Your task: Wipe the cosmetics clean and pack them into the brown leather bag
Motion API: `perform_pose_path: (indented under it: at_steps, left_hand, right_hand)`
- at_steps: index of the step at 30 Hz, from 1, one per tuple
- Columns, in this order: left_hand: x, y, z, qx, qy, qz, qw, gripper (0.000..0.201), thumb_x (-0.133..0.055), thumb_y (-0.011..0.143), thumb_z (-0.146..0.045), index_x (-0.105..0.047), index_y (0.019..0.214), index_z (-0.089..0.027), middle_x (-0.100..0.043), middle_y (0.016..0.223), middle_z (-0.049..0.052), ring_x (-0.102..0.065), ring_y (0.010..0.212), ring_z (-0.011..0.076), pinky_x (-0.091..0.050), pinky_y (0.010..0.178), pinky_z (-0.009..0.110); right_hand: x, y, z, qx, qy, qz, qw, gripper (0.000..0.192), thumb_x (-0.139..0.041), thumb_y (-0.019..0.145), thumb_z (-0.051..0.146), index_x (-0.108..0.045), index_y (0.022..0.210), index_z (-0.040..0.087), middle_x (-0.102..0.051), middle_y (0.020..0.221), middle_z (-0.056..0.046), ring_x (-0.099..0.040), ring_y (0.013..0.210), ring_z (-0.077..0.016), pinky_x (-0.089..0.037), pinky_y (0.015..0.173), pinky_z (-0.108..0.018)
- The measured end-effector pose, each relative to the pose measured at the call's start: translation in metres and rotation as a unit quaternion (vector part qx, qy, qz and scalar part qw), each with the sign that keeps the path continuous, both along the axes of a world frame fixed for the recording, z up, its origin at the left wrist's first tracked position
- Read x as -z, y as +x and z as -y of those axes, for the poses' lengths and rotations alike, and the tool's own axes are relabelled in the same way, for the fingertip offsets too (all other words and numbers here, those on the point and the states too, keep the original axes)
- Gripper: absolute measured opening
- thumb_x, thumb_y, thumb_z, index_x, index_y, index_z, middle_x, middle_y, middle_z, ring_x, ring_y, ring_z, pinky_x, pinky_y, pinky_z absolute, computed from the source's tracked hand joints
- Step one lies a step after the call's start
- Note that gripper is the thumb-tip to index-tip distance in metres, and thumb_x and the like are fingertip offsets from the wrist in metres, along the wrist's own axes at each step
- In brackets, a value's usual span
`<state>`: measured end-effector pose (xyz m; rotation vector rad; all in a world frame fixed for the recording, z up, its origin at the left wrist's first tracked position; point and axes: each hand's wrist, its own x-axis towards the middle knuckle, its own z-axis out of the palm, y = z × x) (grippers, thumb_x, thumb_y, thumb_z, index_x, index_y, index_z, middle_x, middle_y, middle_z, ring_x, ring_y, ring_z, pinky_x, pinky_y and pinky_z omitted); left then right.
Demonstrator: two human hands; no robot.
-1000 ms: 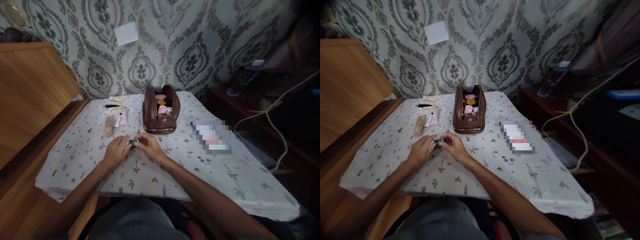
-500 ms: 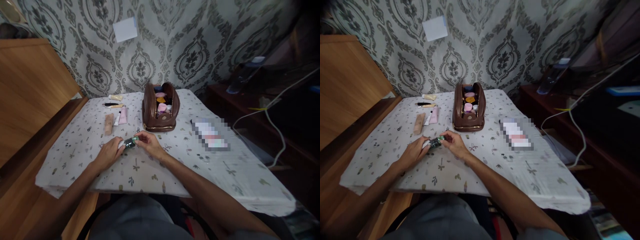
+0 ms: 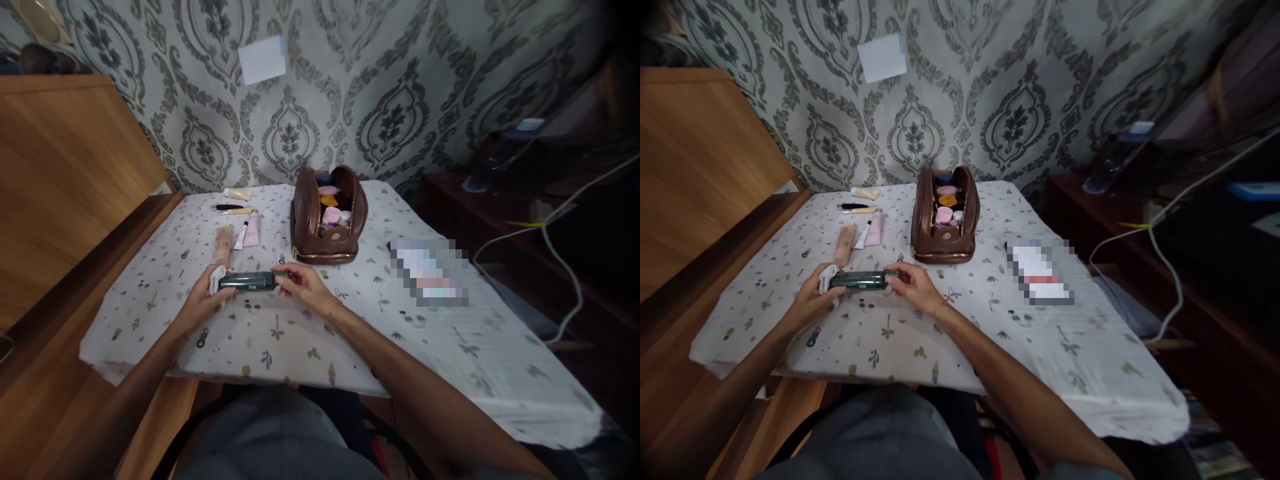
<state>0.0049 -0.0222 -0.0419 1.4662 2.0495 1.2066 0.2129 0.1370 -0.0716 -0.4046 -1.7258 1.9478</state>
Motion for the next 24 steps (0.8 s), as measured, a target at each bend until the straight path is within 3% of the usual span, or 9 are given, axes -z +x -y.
perform_pose_path:
  at_steps: [2, 4, 9, 13, 18, 22, 24]
  left_hand:
    - [-0.007, -0.001, -0.006, -0.011, 0.023, 0.030, 0.999, 0.049, -0.061, 0.084, -0.047, -0.051, 0.121, -0.017, -0.062, 0.085, 0.000, -0.059, 0.073, 0.0160, -0.049, 0.071, 0.027]
    - [-0.012, 0.002, -0.014, -0.027, 0.047, 0.018, 0.998, 0.045, -0.057, 0.086, -0.047, -0.053, 0.118, -0.016, -0.061, 0.081, 0.000, -0.059, 0.071, 0.0157, -0.050, 0.072, 0.027]
    - [-0.022, 0.016, -0.035, -0.055, 0.116, -0.092, 0.987, 0.040, -0.049, 0.093, -0.045, -0.059, 0.117, -0.016, -0.068, 0.112, 0.008, -0.062, 0.106, 0.0221, -0.046, 0.098, 0.034]
    - [-0.033, 0.018, -0.044, -0.029, 0.142, -0.141, 0.979, 0.043, -0.048, 0.094, -0.048, -0.063, 0.121, -0.018, -0.067, 0.126, 0.010, -0.059, 0.119, 0.0250, -0.041, 0.108, 0.039]
    - [-0.049, 0.009, -0.053, -0.001, 0.096, -0.007, 0.995, 0.056, -0.049, 0.091, -0.062, -0.071, 0.106, -0.012, -0.075, 0.108, 0.012, -0.066, 0.105, 0.0271, -0.047, 0.100, 0.039]
    - [-0.040, 0.014, -0.066, -0.075, 0.131, 0.148, 0.977, 0.069, -0.047, 0.088, -0.069, -0.069, 0.106, -0.007, -0.076, 0.096, 0.014, -0.070, 0.093, 0.0269, -0.053, 0.089, 0.038]
    - [-0.031, 0.021, -0.073, -0.121, 0.159, 0.165, 0.966, 0.073, -0.038, 0.091, -0.071, -0.065, 0.116, -0.007, -0.075, 0.100, 0.015, -0.071, 0.093, 0.0256, -0.055, 0.086, 0.037]
  right_hand:
    - [0.001, 0.000, 0.002, -0.033, -0.011, 0.009, 0.999, 0.047, -0.074, 0.077, 0.045, -0.066, 0.111, 0.014, -0.061, 0.063, 0.002, -0.057, 0.054, -0.0117, -0.045, 0.051, -0.023]
    - [0.002, -0.001, 0.006, -0.060, -0.026, 0.004, 0.998, 0.049, -0.075, 0.077, 0.045, -0.066, 0.114, 0.014, -0.063, 0.066, 0.001, -0.059, 0.052, -0.0115, -0.044, 0.047, -0.022]
    - [-0.003, -0.001, 0.011, -0.079, -0.090, -0.021, 0.993, 0.050, -0.078, 0.075, 0.046, -0.066, 0.113, 0.016, -0.067, 0.078, -0.001, -0.061, 0.052, -0.0095, -0.042, 0.042, -0.019]
    - [-0.007, 0.003, 0.008, -0.082, -0.145, -0.037, 0.985, 0.049, -0.080, 0.073, 0.045, -0.067, 0.109, 0.014, -0.068, 0.075, -0.001, -0.057, 0.049, -0.0076, -0.037, 0.038, -0.017]
    - [-0.010, 0.005, 0.007, -0.112, -0.184, -0.044, 0.976, 0.049, -0.083, 0.070, 0.042, -0.067, 0.107, 0.014, -0.070, 0.077, -0.002, -0.058, 0.051, -0.0065, -0.036, 0.040, -0.016]
    - [-0.008, 0.000, 0.012, -0.096, -0.187, -0.055, 0.976, 0.050, -0.084, 0.069, 0.043, -0.066, 0.106, 0.016, -0.070, 0.078, -0.002, -0.060, 0.053, -0.0073, -0.038, 0.043, -0.017]
    - [-0.007, -0.002, 0.015, -0.075, -0.181, -0.060, 0.979, 0.049, -0.084, 0.070, 0.042, -0.065, 0.108, 0.017, -0.069, 0.078, -0.001, -0.060, 0.054, -0.0079, -0.039, 0.044, -0.018]
